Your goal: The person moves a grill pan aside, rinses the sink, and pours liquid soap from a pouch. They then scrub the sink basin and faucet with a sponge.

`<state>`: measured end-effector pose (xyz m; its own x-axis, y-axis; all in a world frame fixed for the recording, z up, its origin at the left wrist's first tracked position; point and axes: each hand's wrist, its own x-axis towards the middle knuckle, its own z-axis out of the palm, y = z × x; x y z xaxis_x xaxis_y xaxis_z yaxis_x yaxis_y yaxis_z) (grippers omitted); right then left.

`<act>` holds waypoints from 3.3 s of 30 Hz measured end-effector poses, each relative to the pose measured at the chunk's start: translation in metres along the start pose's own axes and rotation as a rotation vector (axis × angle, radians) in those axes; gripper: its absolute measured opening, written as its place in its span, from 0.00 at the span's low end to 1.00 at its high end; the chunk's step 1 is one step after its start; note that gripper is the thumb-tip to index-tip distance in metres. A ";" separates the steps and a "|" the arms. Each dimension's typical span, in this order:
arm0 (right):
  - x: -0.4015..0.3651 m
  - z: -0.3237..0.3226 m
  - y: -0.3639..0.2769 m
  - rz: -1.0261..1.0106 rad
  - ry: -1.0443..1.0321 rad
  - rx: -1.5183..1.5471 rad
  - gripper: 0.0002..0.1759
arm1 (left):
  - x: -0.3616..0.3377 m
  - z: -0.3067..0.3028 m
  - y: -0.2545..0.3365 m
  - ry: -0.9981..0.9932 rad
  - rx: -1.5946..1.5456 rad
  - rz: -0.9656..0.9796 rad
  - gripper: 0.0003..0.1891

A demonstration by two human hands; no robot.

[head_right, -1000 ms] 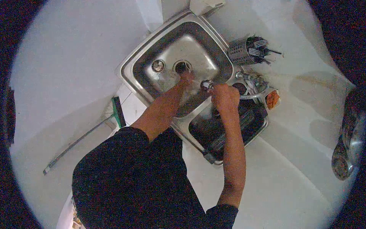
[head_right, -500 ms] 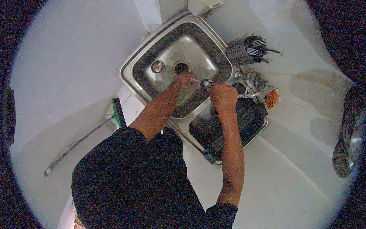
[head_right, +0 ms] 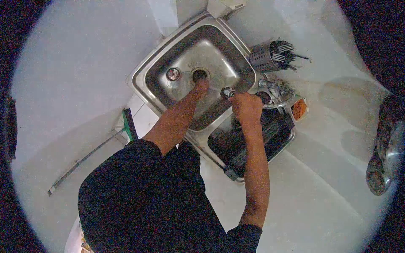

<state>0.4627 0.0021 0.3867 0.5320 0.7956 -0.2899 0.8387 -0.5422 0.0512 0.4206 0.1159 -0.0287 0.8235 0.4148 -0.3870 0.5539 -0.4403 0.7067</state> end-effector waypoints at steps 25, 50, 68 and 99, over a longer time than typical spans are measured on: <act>0.000 -0.056 -0.013 -0.072 0.132 0.132 0.17 | -0.063 -0.015 -0.038 -0.066 -0.503 0.073 0.07; -0.007 -0.035 -0.006 -0.156 0.193 0.016 0.16 | -0.079 -0.028 -0.023 0.037 -0.498 -0.263 0.15; -0.021 -0.031 0.002 -0.163 0.103 0.053 0.18 | -0.029 -0.085 0.034 0.162 -0.733 -0.047 0.15; -0.015 0.002 0.011 -0.142 0.192 0.013 0.10 | -0.013 -0.067 -0.025 -0.050 0.296 0.044 0.19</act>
<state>0.4634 -0.0163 0.3896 0.4224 0.9002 -0.1061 0.9057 -0.4238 0.0099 0.3875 0.1746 -0.0017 0.8487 0.3538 -0.3932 0.5228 -0.6734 0.5226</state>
